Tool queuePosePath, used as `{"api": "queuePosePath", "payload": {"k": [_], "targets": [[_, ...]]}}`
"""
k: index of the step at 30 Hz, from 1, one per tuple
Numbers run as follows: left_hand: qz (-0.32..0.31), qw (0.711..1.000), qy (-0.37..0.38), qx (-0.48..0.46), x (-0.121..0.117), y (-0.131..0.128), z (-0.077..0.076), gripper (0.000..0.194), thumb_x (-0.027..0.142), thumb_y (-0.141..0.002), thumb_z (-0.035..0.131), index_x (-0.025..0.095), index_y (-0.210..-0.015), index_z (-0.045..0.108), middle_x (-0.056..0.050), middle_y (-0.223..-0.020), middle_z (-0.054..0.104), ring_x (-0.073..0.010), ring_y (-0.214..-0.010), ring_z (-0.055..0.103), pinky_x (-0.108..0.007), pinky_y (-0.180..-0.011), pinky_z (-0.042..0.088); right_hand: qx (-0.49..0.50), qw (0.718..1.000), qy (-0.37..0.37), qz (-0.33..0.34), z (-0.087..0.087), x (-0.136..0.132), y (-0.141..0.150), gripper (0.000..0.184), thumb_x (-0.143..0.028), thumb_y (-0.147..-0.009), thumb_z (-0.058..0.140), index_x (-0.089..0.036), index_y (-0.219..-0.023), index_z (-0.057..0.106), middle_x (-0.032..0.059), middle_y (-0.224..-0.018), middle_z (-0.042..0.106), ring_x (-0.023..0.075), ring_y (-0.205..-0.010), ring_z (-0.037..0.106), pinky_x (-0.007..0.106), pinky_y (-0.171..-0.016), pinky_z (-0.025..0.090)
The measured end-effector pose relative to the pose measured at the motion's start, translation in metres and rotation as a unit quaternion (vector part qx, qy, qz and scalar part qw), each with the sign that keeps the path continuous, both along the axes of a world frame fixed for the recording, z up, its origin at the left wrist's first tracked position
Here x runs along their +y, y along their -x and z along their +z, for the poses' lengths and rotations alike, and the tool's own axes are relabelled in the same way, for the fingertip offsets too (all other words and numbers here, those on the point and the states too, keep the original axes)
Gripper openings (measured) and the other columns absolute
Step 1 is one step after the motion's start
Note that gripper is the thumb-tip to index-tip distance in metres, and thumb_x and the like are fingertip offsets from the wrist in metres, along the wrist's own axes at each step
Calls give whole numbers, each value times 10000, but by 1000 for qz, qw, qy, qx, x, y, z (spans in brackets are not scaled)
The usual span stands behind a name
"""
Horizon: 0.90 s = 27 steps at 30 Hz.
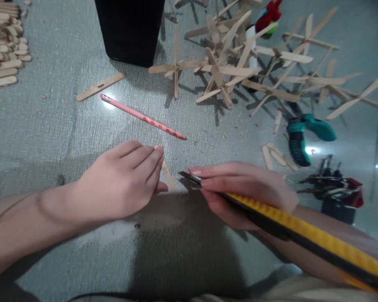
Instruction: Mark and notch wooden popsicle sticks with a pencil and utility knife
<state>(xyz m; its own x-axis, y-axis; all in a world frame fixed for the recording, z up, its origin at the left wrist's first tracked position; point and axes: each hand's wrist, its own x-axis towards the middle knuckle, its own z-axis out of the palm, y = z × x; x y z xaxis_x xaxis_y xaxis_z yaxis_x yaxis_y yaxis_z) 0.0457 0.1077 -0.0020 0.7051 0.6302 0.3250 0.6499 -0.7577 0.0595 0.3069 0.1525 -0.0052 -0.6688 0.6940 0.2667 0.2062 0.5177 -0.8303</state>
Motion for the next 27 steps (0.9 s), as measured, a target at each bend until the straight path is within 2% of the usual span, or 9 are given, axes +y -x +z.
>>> {"api": "queuePosePath", "payload": {"k": [2,5,7,10,12,15,19,23,27], "targets": [[-19,997,54,-46,3,2,-4,323,303,-1074,557,51,-1090,758,-155,-1202,785,-265,-1111,761,-399,-982,611,10,996,-82,27,0,3,1,273,-72,-811,710,-238,-1028,708,58,-1013,835,192,-875,822,246,-729,687],[-47,988,122,-87,6,4,-9,330,325,-1084,540,74,-1215,709,-126,-1286,758,-217,-1228,715,-342,-1129,536,2,995,-85,58,-2,2,1,235,-105,-858,677,-252,-1041,696,68,-1017,832,196,-843,822,264,-714,693],[-41,985,141,-93,6,4,-10,447,440,-1063,567,69,-1292,666,-148,-1352,721,-243,-1291,679,-362,-1174,506,5,995,-68,70,-3,0,2,206,-135,-873,680,-266,-1031,698,66,-1021,833,206,-829,823,282,-713,697],[-8,986,148,-74,4,1,-11,651,627,-1003,580,83,-1357,633,-190,-1438,656,-335,-1360,622,-491,-1185,491,-11,995,-58,77,1,1,3,234,-120,-862,688,-279,-1033,696,68,-1030,833,217,-848,824,288,-714,700],[14,987,151,-55,2,-1,-12,642,614,-987,617,96,-1366,633,-199,-1454,637,-363,-1373,602,-543,-1183,476,-28,994,-61,90,4,3,4,249,-108,-859,687,-286,-1032,693,70,-1030,833,212,-846,824,277,-707,699],[21,983,180,-41,3,0,-13,612,544,-945,703,135,-1395,629,-183,-1513,586,-363,-1441,533,-557,-1224,426,-44,991,-62,112,7,8,6,230,-115,-872,678,-283,-1029,694,70,-1026,833,193,-836,821,253,-708,690],[-1,976,219,-13,12,6,-10,771,517,-812,810,208,-1478,577,-172,-1648,432,-366,-1555,381,-590,-1300,286,-25,993,-43,110,1,8,9,217,-84,-872,668,-235,-1025,699,79,-1006,830,164,-875,815,216,-768,671],[-19,974,226,4,18,10,-9,818,540,-808,794,236,-1523,537,-165,-1673,399,-368,-1561,370,-591,-1303,274,-17,997,4,79,-1,6,13,185,-80,-896,663,-228,-998,707,57,-991,825,135,-901,802,216,-831,652],[-24,973,229,8,17,10,-11,834,554,-822,765,253,-1553,499,-149,-1687,383,-370,-1559,370,-595,-1305,263,-12,997,16,77,0,5,15,180,-65,-901,662,-215,-991,704,62,-974,823,118,-917,797,200,-866,632]]}}
